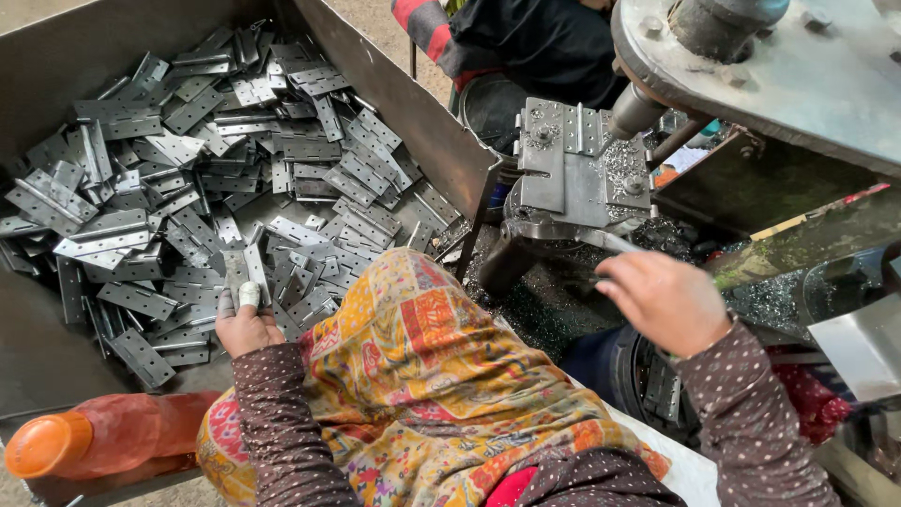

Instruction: The person sits on the floor and repeatedly picks metal brackets from a large bin, places them into a press machine, and removes the processed pieces into a bucket. The task involves continuous handling of metal parts and operating the press lever.

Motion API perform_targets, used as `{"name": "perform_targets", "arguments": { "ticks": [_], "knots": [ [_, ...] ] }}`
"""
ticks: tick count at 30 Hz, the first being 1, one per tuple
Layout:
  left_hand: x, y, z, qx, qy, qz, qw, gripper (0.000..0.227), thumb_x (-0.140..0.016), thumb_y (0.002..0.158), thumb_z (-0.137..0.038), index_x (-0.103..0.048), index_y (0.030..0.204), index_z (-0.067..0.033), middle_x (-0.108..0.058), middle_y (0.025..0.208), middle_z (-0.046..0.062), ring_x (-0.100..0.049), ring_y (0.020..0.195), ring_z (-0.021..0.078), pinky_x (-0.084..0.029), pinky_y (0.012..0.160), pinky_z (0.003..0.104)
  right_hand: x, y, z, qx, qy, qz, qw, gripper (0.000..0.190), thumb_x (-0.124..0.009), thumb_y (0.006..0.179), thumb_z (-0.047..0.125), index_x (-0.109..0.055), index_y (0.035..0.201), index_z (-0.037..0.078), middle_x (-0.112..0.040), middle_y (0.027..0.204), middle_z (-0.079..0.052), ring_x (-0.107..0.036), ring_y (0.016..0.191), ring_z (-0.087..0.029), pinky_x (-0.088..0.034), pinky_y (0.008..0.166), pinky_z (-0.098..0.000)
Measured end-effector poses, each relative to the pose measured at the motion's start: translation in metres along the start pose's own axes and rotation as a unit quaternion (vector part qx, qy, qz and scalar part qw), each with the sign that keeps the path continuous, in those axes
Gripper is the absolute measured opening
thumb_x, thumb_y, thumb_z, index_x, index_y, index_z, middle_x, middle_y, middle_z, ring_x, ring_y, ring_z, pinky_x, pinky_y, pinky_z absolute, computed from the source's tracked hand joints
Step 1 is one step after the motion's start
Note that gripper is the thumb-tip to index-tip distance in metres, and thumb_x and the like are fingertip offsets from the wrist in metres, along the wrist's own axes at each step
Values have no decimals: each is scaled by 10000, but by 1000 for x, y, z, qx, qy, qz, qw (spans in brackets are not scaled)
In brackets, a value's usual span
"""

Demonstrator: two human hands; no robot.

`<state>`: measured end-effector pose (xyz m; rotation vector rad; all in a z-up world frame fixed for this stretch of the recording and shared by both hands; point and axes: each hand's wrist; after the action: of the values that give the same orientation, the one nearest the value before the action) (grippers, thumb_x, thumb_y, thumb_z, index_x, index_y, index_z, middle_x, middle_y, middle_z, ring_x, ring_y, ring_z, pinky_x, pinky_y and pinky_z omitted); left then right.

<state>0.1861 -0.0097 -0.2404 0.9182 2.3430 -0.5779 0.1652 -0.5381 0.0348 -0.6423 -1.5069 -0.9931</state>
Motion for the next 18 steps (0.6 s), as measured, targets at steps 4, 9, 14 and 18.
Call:
{"name": "perform_targets", "arguments": {
  "ticks": [4,9,14,18],
  "knots": [
    [-2,-3,0,-11,1,43,999,309,-628,993,70,-604,1300,51,-709,1141,75,-709,929,137,-598,793,245,-17,8,-44,-77,-64,29,995,330,-694,884,359,-679,1111,121,-701,1011,-88,-690,945,-296,-565,759,-406],
    [-22,-23,-20,-22,15,33,999,343,-609,971,70,-605,1313,37,-715,1147,82,-717,933,142,-604,823,252,-67,17,-89,-161,-70,178,968,463,-687,866,461,-655,1178,119,-726,1015,-132,-707,941,-339,-563,785,-471],
    [-85,-67,-62,-91,68,106,988,376,-635,1005,66,-601,1380,56,-704,1201,95,-688,982,145,-556,848,245,-97,1,-106,-187,-62,208,958,365,-598,961,428,-644,1097,92,-744,863,-139,-731,829,-359,-581,772,-479],
    [-158,-119,-68,-188,291,234,909,325,-654,999,35,-642,1324,25,-721,1177,136,-691,1001,223,-568,881,272,-98,-10,-93,-215,-44,250,943,392,-573,988,411,-592,1076,29,-736,846,-166,-746,781,-351,-614,738,-452]
  ]
}}
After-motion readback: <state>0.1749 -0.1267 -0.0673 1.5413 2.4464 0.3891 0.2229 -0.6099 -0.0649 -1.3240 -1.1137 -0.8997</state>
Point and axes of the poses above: each hand's wrist, its own y-axis towards the middle knuckle, its own x-axis out of the back of the hand, z = x × y
